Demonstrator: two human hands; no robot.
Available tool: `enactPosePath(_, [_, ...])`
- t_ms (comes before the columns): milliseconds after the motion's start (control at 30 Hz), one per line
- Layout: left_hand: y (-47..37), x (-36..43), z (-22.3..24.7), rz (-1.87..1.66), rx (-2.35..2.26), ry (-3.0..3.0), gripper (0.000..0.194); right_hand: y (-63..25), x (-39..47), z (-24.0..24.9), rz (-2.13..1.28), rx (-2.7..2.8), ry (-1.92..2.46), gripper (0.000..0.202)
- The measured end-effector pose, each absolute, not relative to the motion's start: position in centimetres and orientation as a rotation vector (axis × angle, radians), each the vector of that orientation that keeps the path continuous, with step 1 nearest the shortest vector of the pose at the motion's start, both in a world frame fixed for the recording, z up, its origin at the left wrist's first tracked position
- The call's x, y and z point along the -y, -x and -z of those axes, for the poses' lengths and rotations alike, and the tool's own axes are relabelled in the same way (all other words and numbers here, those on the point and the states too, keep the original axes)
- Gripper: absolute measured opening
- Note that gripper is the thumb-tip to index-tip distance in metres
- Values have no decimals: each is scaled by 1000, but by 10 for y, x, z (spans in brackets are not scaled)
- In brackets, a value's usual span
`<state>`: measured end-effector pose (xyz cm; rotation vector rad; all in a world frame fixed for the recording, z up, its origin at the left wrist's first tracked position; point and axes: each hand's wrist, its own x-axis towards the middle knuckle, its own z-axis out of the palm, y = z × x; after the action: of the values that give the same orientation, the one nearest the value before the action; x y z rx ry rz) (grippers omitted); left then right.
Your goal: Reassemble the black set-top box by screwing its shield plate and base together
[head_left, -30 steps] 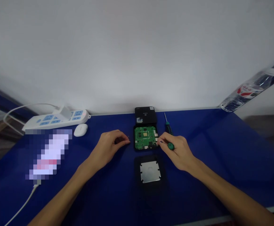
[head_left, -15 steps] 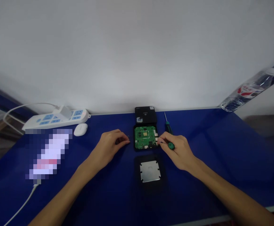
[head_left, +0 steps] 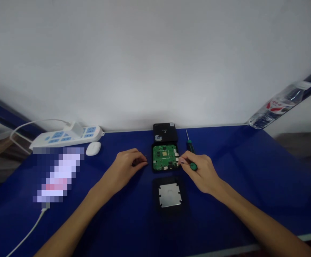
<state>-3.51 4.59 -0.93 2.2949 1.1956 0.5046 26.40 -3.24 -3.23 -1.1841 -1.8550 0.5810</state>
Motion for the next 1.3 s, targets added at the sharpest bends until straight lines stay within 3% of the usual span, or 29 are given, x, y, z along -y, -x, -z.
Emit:
enactPosePath(333, [41, -48, 1, -520, -1212, -2266, 13, -267, 33, 22, -639, 1621, 1230, 26])
enactPosePath(500, [43, -50, -2, -501, -1217, -2240, 15, -275, 29, 23, -779, 1496, 1187, 13])
enactPosePath(667, [41, -51, 0, -459, -1195, -2206, 14, -281, 21, 25, -1206, 1413, 961, 35])
enactPosePath(767, [42, -51, 1, -463, -1178, -2192, 16, -280, 22, 22, -1278, 1394, 956, 30])
enactPosePath(967, [43, -51, 1, -487, -1211, -2167, 14, -278, 26, 17, -1268, 1374, 1025, 57])
enactPosePath(1233, [41, -50, 1, -488, -1257, -2120, 17, -283, 23, 18, -1259, 1205, 1093, 15])
enactPosePath(1300, [40, -49, 0, -500, -1266, -2121, 19, -284, 20, 16, -1251, 1161, 1055, 13])
